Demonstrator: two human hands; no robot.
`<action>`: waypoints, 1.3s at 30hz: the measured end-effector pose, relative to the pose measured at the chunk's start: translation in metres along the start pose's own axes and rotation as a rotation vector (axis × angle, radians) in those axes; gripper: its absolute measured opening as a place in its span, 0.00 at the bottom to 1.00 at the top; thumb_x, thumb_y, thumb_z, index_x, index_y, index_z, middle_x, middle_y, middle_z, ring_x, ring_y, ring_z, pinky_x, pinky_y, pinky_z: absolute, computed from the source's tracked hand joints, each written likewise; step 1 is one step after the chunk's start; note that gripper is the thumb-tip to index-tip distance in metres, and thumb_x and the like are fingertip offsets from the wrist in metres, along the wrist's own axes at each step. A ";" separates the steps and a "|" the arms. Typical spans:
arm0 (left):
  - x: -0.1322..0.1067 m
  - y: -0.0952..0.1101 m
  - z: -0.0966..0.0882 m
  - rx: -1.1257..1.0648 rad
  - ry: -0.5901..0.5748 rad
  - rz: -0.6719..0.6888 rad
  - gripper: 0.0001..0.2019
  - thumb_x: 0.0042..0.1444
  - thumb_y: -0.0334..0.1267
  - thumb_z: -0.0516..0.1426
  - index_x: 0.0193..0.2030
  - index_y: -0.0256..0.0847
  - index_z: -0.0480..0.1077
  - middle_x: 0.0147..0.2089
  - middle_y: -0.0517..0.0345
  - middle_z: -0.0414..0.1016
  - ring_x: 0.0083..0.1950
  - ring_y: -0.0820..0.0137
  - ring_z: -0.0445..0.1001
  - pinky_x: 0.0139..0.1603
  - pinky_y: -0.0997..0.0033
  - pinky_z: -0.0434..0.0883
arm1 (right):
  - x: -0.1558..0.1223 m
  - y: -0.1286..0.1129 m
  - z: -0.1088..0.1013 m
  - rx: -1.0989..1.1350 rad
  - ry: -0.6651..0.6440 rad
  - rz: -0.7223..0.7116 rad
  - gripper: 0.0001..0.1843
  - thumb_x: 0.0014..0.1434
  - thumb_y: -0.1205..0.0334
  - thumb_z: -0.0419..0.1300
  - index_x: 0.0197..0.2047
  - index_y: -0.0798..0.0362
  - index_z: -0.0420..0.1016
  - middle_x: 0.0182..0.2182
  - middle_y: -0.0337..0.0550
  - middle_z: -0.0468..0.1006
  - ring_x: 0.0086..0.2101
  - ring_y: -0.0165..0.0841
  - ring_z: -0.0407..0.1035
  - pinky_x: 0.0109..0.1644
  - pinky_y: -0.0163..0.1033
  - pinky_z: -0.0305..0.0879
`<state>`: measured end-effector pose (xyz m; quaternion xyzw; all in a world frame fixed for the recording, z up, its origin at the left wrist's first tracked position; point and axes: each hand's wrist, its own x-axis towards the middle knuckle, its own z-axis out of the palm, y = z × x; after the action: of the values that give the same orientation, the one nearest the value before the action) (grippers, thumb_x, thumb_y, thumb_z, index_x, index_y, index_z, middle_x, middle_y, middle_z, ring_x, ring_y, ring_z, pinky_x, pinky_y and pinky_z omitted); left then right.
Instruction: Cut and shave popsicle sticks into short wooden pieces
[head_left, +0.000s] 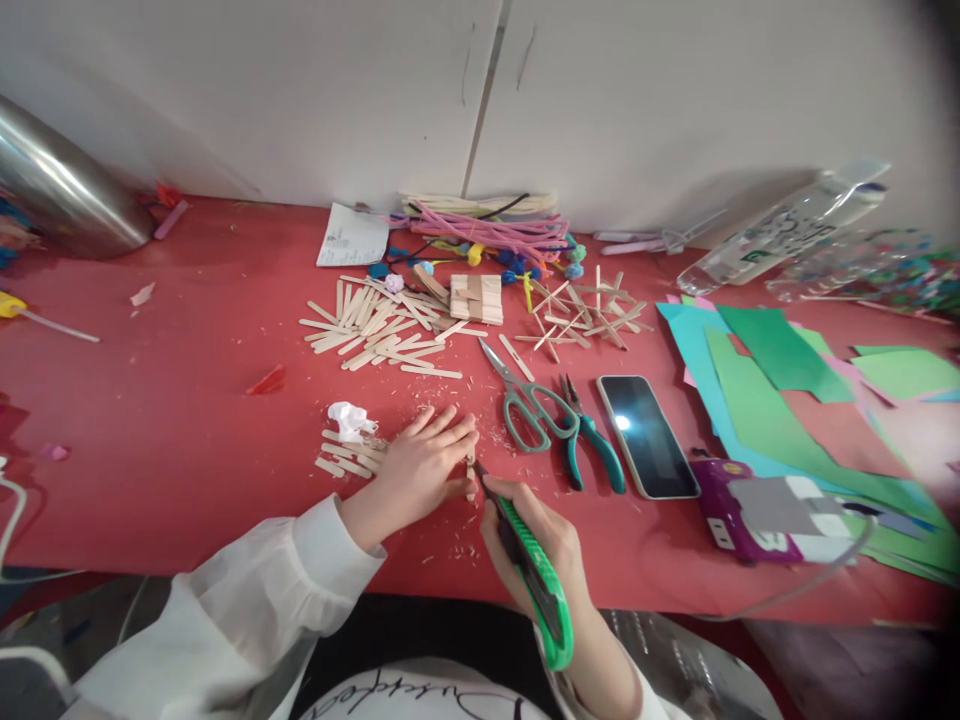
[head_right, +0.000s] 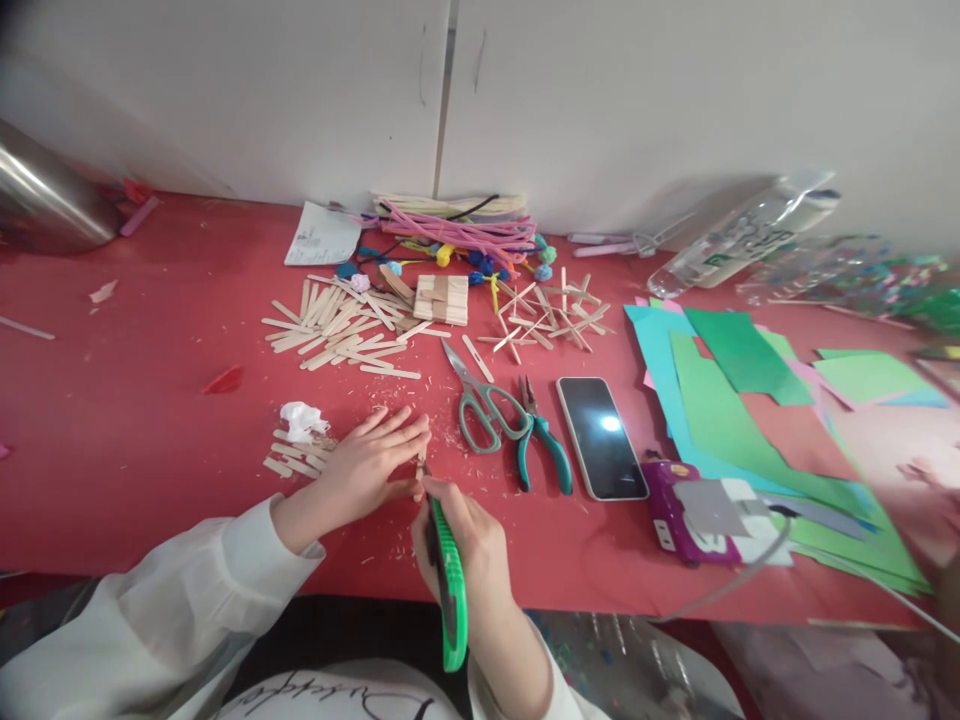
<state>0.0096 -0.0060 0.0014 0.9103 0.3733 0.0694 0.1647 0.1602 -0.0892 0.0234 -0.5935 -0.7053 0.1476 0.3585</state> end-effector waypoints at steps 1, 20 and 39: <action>0.000 0.000 0.000 -0.002 0.006 0.000 0.27 0.57 0.52 0.51 0.59 0.39 0.62 0.63 0.52 0.60 0.66 0.59 0.52 0.64 0.52 0.52 | 0.000 0.000 0.000 0.003 -0.003 0.011 0.08 0.56 0.69 0.51 0.38 0.54 0.68 0.22 0.38 0.74 0.20 0.27 0.70 0.27 0.29 0.66; 0.002 0.001 0.004 0.051 0.027 0.007 0.26 0.55 0.49 0.54 0.57 0.36 0.63 0.62 0.50 0.61 0.65 0.59 0.54 0.64 0.54 0.54 | -0.004 0.010 0.017 0.517 0.167 0.484 0.07 0.54 0.60 0.56 0.35 0.54 0.69 0.27 0.43 0.80 0.26 0.33 0.75 0.32 0.38 0.72; 0.002 -0.001 0.003 0.017 0.022 0.016 0.26 0.57 0.52 0.50 0.57 0.38 0.63 0.62 0.51 0.61 0.66 0.58 0.53 0.64 0.53 0.52 | -0.008 0.004 0.012 -0.072 0.019 -0.040 0.08 0.55 0.69 0.50 0.37 0.53 0.67 0.21 0.37 0.73 0.19 0.28 0.69 0.25 0.30 0.65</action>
<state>0.0107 -0.0050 -0.0020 0.9138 0.3684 0.0777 0.1524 0.1552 -0.0933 0.0097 -0.5932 -0.7184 0.1093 0.3466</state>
